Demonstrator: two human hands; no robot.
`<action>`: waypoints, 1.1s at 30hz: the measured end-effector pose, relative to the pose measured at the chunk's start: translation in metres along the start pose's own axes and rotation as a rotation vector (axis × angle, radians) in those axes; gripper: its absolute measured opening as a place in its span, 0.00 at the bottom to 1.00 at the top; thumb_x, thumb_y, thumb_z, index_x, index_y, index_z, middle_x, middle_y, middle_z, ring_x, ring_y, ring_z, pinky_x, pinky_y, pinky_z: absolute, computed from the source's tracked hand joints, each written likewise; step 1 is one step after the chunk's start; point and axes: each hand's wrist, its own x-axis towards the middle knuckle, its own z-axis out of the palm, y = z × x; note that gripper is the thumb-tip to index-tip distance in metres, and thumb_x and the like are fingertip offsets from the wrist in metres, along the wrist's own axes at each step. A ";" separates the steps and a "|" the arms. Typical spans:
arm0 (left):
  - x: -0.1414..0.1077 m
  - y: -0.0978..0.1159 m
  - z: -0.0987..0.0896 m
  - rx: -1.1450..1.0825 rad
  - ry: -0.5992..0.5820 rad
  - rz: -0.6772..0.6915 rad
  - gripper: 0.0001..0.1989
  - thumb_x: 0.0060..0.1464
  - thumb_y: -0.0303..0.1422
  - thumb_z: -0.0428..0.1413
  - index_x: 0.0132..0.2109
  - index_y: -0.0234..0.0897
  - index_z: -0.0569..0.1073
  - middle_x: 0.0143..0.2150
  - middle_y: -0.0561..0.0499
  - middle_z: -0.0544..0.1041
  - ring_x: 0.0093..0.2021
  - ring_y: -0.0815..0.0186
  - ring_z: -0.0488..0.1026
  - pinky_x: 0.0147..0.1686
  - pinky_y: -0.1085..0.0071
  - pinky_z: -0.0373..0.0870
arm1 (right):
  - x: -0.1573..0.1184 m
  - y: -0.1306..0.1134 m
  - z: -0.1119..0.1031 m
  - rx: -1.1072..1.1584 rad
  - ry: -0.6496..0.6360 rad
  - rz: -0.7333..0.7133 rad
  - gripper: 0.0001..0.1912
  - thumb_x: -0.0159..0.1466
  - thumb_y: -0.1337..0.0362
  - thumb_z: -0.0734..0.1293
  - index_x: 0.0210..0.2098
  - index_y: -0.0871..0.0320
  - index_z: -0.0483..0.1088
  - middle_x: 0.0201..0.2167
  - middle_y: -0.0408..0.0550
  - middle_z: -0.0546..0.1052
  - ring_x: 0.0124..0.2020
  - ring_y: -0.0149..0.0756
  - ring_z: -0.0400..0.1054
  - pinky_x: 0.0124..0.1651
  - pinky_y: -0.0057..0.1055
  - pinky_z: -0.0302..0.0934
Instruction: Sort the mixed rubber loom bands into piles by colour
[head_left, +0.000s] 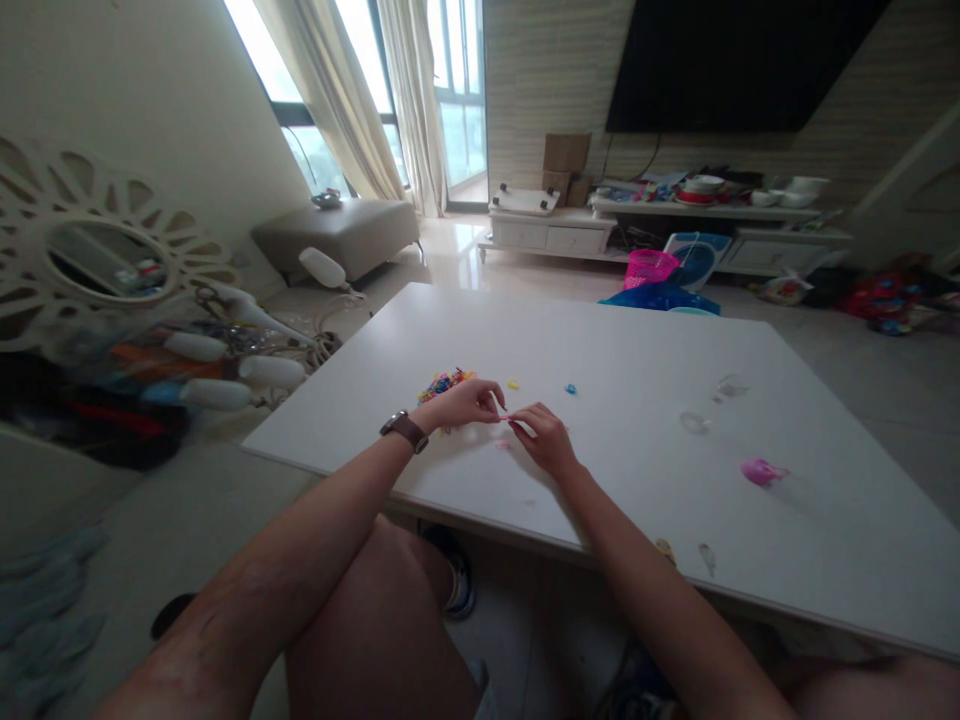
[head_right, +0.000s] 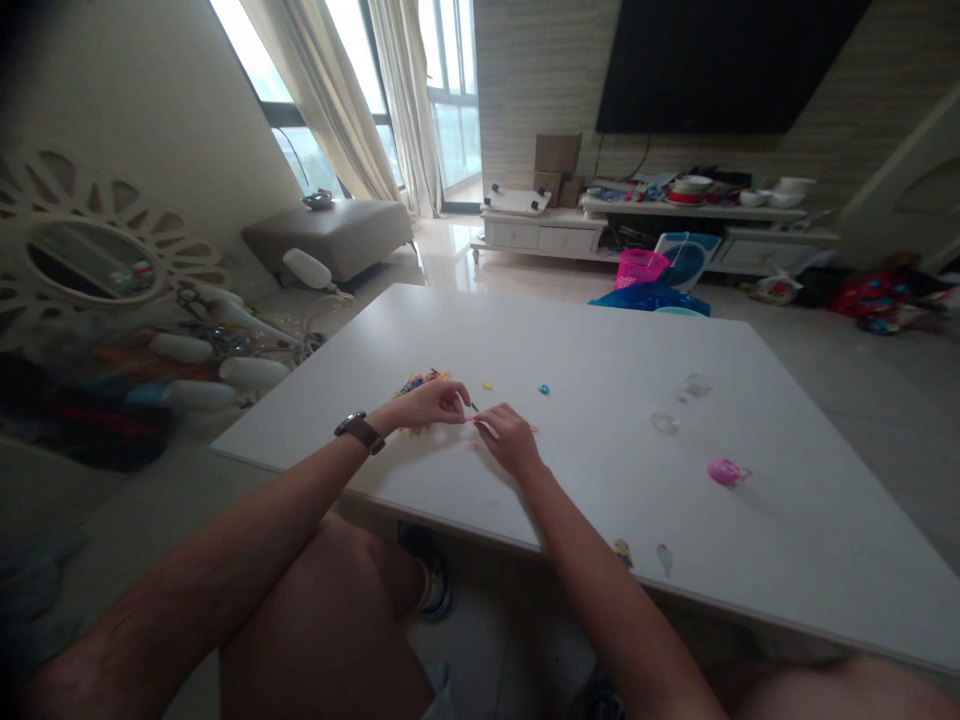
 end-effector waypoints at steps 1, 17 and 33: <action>0.001 -0.001 0.000 -0.004 0.002 -0.002 0.16 0.47 0.36 0.65 0.41 0.33 0.73 0.30 0.50 0.79 0.29 0.68 0.74 0.29 0.74 0.67 | 0.000 0.000 -0.002 -0.004 0.000 0.005 0.07 0.69 0.66 0.64 0.41 0.53 0.75 0.37 0.48 0.78 0.41 0.41 0.69 0.45 0.38 0.65; -0.003 -0.016 -0.012 -0.006 0.063 -0.072 0.15 0.44 0.32 0.64 0.40 0.34 0.72 0.29 0.51 0.80 0.30 0.67 0.76 0.32 0.73 0.69 | -0.040 0.039 -0.037 -0.397 0.234 0.453 0.04 0.61 0.65 0.68 0.29 0.54 0.75 0.33 0.49 0.76 0.40 0.44 0.65 0.45 0.39 0.62; 0.000 -0.018 -0.013 -0.034 0.061 -0.039 0.16 0.41 0.29 0.67 0.40 0.33 0.75 0.31 0.50 0.79 0.31 0.68 0.76 0.32 0.73 0.71 | -0.045 0.028 -0.037 -0.477 0.188 0.520 0.01 0.57 0.67 0.69 0.29 0.55 0.73 0.33 0.49 0.74 0.41 0.44 0.65 0.44 0.38 0.61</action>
